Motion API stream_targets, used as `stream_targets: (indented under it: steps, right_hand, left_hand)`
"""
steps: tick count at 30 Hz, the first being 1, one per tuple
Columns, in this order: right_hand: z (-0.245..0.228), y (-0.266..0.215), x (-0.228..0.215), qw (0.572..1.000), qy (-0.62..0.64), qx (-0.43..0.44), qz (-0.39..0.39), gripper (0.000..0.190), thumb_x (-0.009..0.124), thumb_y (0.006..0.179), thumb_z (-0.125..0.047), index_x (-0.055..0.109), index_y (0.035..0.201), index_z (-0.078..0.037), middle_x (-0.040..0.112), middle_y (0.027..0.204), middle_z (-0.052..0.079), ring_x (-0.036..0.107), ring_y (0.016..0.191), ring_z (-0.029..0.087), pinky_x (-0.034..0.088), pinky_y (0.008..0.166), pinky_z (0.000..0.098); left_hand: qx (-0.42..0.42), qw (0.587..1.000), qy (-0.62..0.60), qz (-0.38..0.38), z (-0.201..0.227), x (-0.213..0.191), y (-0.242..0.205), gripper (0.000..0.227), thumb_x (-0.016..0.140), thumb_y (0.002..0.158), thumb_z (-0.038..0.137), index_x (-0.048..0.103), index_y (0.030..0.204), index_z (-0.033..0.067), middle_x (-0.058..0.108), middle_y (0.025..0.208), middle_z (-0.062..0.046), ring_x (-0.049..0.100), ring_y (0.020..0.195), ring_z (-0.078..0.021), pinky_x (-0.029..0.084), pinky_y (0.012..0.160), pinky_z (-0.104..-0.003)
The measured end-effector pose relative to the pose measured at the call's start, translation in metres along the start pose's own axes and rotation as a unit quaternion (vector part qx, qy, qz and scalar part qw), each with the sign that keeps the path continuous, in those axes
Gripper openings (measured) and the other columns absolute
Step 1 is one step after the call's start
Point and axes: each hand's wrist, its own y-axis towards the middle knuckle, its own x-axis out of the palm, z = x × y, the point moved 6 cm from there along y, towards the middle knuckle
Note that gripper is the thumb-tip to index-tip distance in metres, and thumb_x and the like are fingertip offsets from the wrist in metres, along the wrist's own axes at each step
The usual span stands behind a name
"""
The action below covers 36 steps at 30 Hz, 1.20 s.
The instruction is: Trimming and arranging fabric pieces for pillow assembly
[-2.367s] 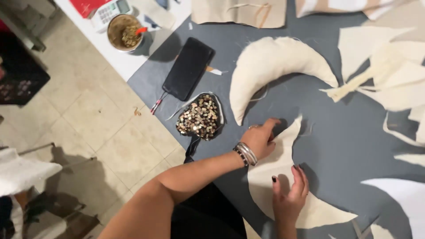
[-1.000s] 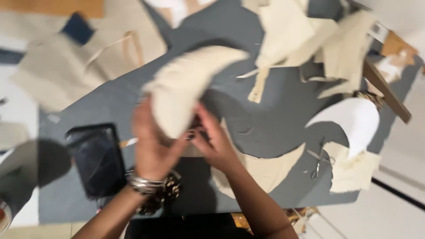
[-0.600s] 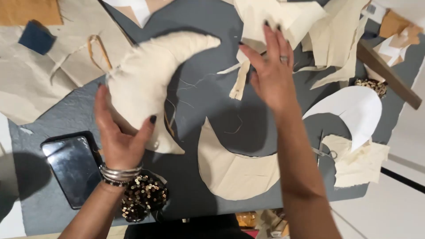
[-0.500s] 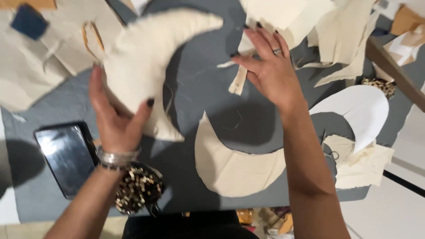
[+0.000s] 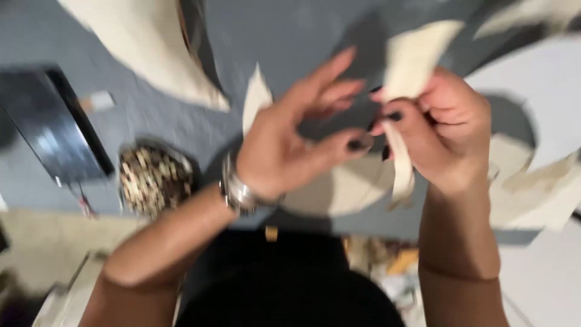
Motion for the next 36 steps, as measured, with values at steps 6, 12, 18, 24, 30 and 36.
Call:
stream_targets:
  steps: [6,12,18,24,30,36]
  right_hand:
    - [0.054,-0.078,0.027,0.964,-0.151,0.01,-0.219,0.014,0.072,0.1,-0.025,0.065,0.101,-0.012,0.068,0.075,-0.004,0.059,0.061,0.006,0.041,0.06,0.0228]
    - [0.129,-0.154,0.024,0.964,-0.022,0.146,-0.22,0.021,0.071,0.091,-0.005,0.075,0.112,-0.001,0.075,0.072,0.022,0.077,0.064,0.032,0.06,0.061,0.0409]
    - [0.184,-0.181,0.011,0.977,-0.128,0.119,-0.119,0.012,0.075,0.099,-0.011,0.08,0.11,-0.01,0.076,0.094,0.012,0.074,0.088,0.031,0.057,0.079,0.0396]
    - [0.208,-0.189,0.01,0.976,-0.203,0.077,0.005,0.012,0.084,0.104,-0.018,0.077,0.111,-0.01,0.072,0.096,0.008,0.07,0.092,0.029,0.056,0.081,0.0359]
    - [0.201,-0.192,0.007,0.977,-0.188,0.08,0.052,0.011,0.083,0.103,-0.012,0.077,0.111,-0.01,0.067,0.102,0.007,0.069,0.093,0.027,0.056,0.08,0.0343]
    - [0.21,-0.197,-0.006,0.983,-0.089,0.137,0.088,0.015,0.077,0.106,-0.001,0.074,0.12,-0.001,0.072,0.1,0.014,0.064,0.086,0.017,0.055,0.082,0.0314]
  left_hand:
    - [-0.077,0.996,0.012,-0.034,-0.034,0.033,-0.045,0.019,0.077,0.097,0.013,0.072,0.116,0.0119,0.079,0.107,-0.005,0.078,0.096,-0.0103,0.065,0.086,-0.022]
    - [-0.279,0.958,0.043,0.052,-0.095,0.024,-0.128,0.013,0.086,0.084,0.013,0.081,0.096,0.0135,0.076,0.068,-0.003,0.067,0.065,-0.0054,0.054,0.061,-0.02]
    - [-0.273,0.933,0.212,0.096,-0.143,0.01,-0.163,0.015,0.088,0.081,0.024,0.082,0.095,0.0259,0.078,0.078,0.0,0.074,0.07,-0.0178,0.058,0.065,-0.028]
    - [-0.249,0.921,0.265,0.141,-0.159,0.002,-0.158,0.016,0.088,0.079,0.025,0.077,0.09,0.0225,0.073,0.069,0.002,0.07,0.057,-0.0123,0.056,0.056,-0.024]
    - [-0.241,0.927,0.236,0.163,-0.156,-0.001,-0.16,0.012,0.087,0.082,0.018,0.076,0.088,0.0182,0.072,0.068,0.001,0.069,0.055,-0.0102,0.056,0.052,-0.022]
    - [-0.219,0.934,0.218,0.18,-0.15,-0.001,-0.16,0.011,0.085,0.085,0.011,0.075,0.088,0.0123,0.071,0.067,-0.001,0.068,0.053,-0.01,0.055,0.05,-0.022]
